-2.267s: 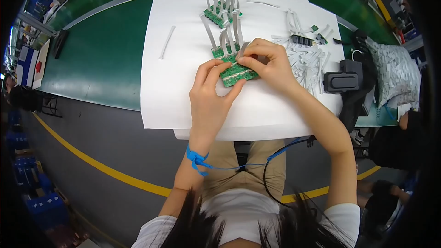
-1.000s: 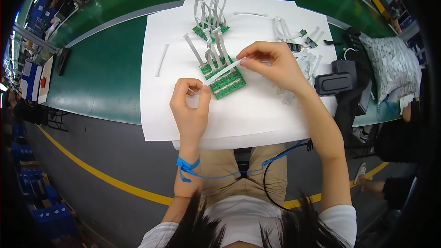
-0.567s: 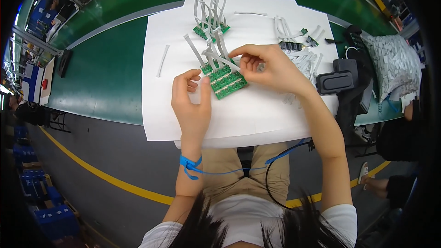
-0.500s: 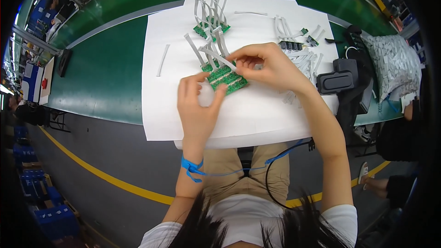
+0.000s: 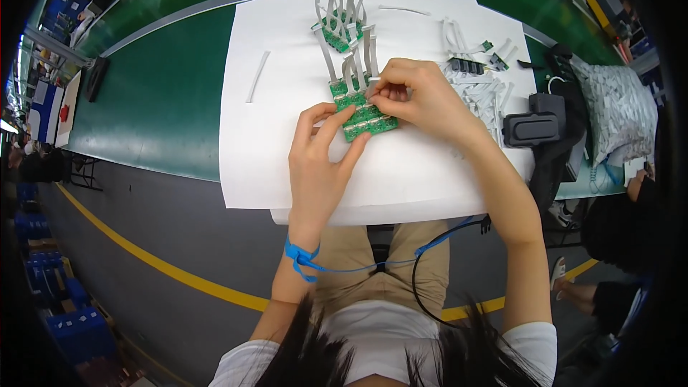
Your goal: Assembling ribbon cables onto a printed circuit board at an industrial workstation.
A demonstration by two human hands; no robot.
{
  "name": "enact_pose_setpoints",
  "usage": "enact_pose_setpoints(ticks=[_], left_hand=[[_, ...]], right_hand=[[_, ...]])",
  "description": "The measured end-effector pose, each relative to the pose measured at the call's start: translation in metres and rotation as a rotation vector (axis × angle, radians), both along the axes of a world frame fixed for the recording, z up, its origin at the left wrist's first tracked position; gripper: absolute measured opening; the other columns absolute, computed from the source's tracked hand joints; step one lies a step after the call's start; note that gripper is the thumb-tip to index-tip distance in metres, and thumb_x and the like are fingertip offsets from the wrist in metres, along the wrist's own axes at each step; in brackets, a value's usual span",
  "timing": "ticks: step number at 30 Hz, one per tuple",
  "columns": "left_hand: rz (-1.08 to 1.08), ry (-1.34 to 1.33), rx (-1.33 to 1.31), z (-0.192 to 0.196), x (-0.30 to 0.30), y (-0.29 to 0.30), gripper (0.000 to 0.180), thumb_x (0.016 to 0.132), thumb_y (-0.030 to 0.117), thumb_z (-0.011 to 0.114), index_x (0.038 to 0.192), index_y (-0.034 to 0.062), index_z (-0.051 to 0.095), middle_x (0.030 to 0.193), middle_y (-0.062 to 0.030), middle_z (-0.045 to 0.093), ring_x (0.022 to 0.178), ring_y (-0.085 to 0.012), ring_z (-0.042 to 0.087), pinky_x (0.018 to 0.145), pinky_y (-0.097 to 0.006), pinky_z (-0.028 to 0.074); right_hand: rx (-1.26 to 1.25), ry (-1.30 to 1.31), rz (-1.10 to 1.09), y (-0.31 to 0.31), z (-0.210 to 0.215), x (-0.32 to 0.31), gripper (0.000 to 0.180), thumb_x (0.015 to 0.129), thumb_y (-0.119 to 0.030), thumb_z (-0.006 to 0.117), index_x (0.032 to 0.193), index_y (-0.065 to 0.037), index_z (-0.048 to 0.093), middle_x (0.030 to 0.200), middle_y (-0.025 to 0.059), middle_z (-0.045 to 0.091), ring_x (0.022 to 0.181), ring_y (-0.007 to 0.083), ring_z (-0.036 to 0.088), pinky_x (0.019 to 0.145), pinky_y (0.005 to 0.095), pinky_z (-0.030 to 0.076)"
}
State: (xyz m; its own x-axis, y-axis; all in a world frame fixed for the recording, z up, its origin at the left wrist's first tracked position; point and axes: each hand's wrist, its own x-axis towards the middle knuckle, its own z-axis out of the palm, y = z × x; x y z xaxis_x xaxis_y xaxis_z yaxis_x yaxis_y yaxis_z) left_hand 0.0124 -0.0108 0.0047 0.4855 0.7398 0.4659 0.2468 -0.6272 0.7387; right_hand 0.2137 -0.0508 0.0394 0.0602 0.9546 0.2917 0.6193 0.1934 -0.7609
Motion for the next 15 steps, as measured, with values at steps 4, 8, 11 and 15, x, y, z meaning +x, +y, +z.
enact_pose_setpoints(ticks=[4,8,11,15], left_hand=[[0.013,0.009,-0.049,0.0055,0.0004,-0.0023,0.037,0.078,0.007,0.082,0.113,0.0023,0.071,0.115,-0.0119,0.060,0.103,-0.0250,0.064,0.085,-0.035,0.053],[0.016,0.010,-0.064,0.0044,0.0006,-0.0020,0.037,0.078,0.008,0.082,0.112,0.0023,0.071,0.114,-0.0119,0.060,0.104,-0.0253,0.063,0.085,-0.035,0.053],[0.017,0.011,-0.066,0.0054,0.0005,-0.0019,0.037,0.078,0.008,0.082,0.112,0.0026,0.071,0.114,-0.0118,0.060,0.104,-0.0252,0.063,0.085,-0.035,0.053],[0.016,0.014,-0.068,0.0041,0.0010,-0.0014,0.036,0.078,0.008,0.081,0.112,0.0030,0.072,0.114,-0.0114,0.060,0.104,-0.0248,0.063,0.083,-0.035,0.053]], right_hand=[[-0.017,0.016,-0.016,-0.0002,0.0022,-0.0011,0.010,0.083,-0.008,0.074,0.087,0.000,0.070,0.076,0.0038,0.061,0.064,0.0121,0.055,0.059,0.0263,0.044],[-0.064,-0.004,0.001,-0.0007,0.0034,0.0006,0.012,0.085,-0.010,0.075,0.089,0.000,0.070,0.075,0.0036,0.058,0.063,0.0117,0.050,0.057,0.0266,0.040],[-0.014,-0.051,-0.007,-0.0008,0.0019,-0.0014,0.013,0.086,-0.011,0.074,0.089,0.001,0.070,0.078,0.0060,0.058,0.065,0.0141,0.054,0.058,0.0274,0.043],[0.028,-0.132,0.032,-0.0013,0.0008,0.0008,0.014,0.087,-0.011,0.073,0.091,0.002,0.070,0.083,0.0100,0.060,0.069,0.0180,0.059,0.062,0.0290,0.048]])
